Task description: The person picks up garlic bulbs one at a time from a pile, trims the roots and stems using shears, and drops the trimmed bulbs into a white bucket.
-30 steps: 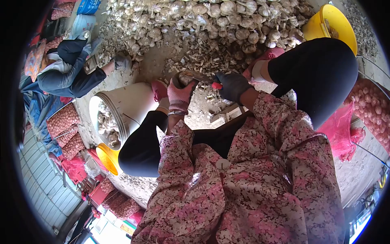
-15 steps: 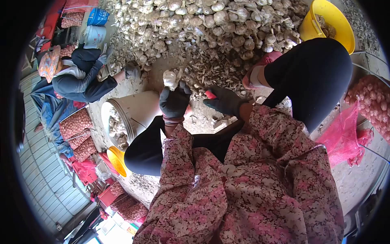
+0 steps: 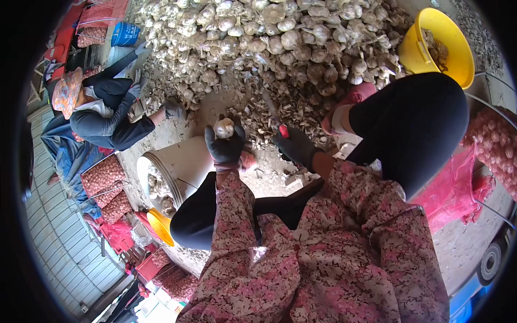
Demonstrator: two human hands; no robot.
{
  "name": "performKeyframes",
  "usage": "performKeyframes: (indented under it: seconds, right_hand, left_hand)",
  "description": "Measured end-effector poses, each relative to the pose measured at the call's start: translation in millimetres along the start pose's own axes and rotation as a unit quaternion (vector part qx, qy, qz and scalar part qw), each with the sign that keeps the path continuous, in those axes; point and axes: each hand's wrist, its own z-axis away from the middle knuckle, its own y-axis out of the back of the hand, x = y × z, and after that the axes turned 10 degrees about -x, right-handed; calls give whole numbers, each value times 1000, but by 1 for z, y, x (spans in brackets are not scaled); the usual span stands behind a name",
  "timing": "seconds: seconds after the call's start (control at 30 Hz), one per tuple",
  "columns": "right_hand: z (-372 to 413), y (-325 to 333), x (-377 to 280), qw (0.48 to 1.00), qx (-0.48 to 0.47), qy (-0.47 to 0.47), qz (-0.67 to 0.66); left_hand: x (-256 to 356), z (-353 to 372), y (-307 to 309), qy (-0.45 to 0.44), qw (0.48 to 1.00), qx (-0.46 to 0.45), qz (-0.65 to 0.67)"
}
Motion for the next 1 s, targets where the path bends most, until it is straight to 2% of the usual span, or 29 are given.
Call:
performKeyframes:
  seconds: [0.07,0.13,0.17,0.2,0.27,0.33,0.37,0.4,0.47,0.5,0.53,0.6,0.63,0.67,0.7,0.77,0.8,0.87,0.93,1.0]
  right_hand:
    - [-8,-5,2,982,17,4,-187]
    - [-14,-5,-2,976,37,-23,-215]
    - [-20,-3,3,966,37,-27,-253]
    - [-25,-1,4,955,38,-30,-291]
    - [-28,2,-2,954,52,-34,-292]
    - [-31,8,-4,978,66,-27,-197]
    - [-29,14,-5,993,79,-49,-74]
    - [-27,18,-10,993,82,-49,-76]
    - [-21,26,-19,981,174,39,74]
    - [-20,33,-26,986,152,-9,72]
    - [-21,38,-28,986,153,-11,69]
    - [-22,47,-32,948,243,92,182]
    - [-15,51,-48,940,254,90,208]
    - [-15,53,-52,941,254,90,207]
    - [-14,55,-54,935,253,95,229]
    - [-16,55,-49,921,256,109,271]
    - [-13,52,-46,921,257,107,274]
    - [-8,47,-43,900,241,113,345]
    - [-3,40,-36,907,223,102,342]
    - [6,32,-36,947,150,49,279]
  left_hand:
    - [16,-41,14,-10,999,34,10]
    - [29,-83,21,52,989,5,-140]
    - [26,-105,14,2,951,-21,-309]
    - [22,-126,1,-47,881,-48,-468]
    - [13,-158,-64,78,939,124,-311]
    - [11,-209,-63,125,936,161,-287]
    - [10,-228,-62,141,935,129,-299]
    - [6,-243,-67,142,929,153,-306]
    - [4,-255,-62,138,922,134,-337]
    - [5,-259,-57,130,914,117,-366]
    - [6,-259,-55,121,905,102,-395]
    - [6,-253,-52,111,894,86,-426]
    - [5,-237,-50,71,776,132,-612]
    - [4,-218,-48,28,618,172,-766]
    - [1,-197,-44,28,619,172,-766]
    - [-7,-148,-38,-102,459,49,-881]
    - [-13,-126,-43,-102,463,48,-879]
    - [-21,-89,-58,-23,349,-10,-937]
    - [-24,-66,-55,-18,370,-6,-929]
    - [-22,-49,-54,-46,384,-33,-922]
